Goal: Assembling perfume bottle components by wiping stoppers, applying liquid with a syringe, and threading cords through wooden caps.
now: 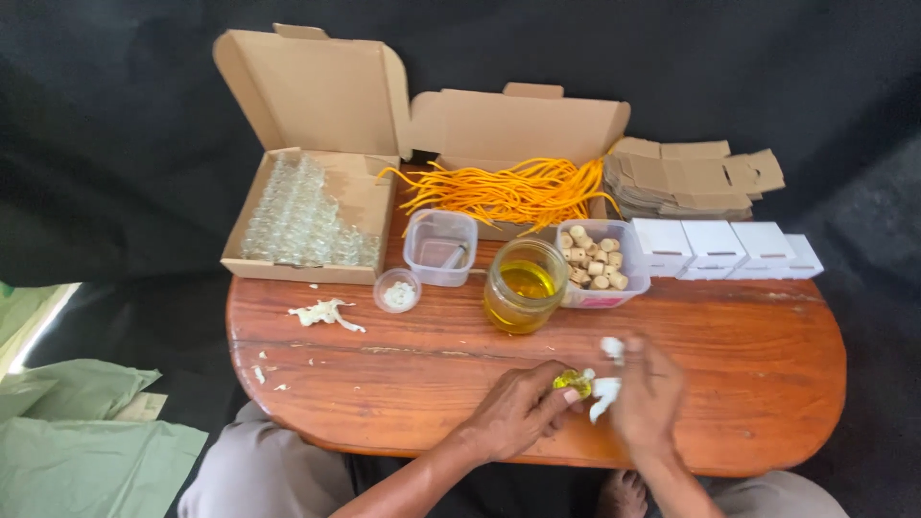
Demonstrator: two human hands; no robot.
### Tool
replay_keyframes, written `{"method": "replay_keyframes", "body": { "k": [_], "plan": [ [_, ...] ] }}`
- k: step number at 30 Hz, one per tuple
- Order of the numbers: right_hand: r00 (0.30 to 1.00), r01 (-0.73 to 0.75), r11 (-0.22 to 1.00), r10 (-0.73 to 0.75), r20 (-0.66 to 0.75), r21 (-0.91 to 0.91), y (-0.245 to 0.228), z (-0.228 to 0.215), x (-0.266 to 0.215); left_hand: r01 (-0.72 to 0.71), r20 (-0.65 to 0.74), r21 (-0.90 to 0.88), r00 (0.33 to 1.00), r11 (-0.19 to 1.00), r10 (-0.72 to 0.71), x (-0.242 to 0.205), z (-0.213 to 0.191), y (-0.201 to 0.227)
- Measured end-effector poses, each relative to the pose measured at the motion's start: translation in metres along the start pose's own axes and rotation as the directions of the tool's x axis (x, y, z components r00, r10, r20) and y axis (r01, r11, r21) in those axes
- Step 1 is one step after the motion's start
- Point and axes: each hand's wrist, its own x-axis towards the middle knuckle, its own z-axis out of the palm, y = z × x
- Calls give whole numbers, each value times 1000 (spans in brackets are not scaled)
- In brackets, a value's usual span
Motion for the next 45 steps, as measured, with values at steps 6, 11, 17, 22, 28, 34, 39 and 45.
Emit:
{"method": "replay_keyframes", "body": {
  "k": [6, 11, 17, 22, 28, 34, 39, 45],
  "plan": [
    [972, 201, 971, -215, 100, 133, -82, 13, -30, -122, -26, 136, 992, 983, 127, -1, -2, -10],
    [772, 457, 871, -488, 407, 178, -196, 86, -56, -334, 85, 247, 942, 909, 323, 53, 66, -262],
    [468, 781, 602, -739, 484, 164, -245, 171, -75, -250, -51, -20, 967, 968, 249, 69, 112, -332],
    [313, 757, 654, -380, 870, 13, -223, 201, -82, -175, -132, -262, 981, 949, 144, 61, 126, -311],
    [215, 848, 493, -653, 726, 193, -219, 133, -63, -109, -222, -525, 975, 844, -13, 49, 108, -231],
    [504, 821, 569, -678, 534, -52, -149, 47, -19, -26, -186, -728, 969, 685, -160, 32, 43, -85],
    [744, 657, 702, -547, 383, -273, -117, 12, -7, 25, -144, -758, 968, 651, -206, 27, 10, -43],
    [774, 523, 831, -369, 515, -191, -75, 8, -6, 24, -213, -702, 947, 711, -243, 28, 12, -47]
  ]
}}
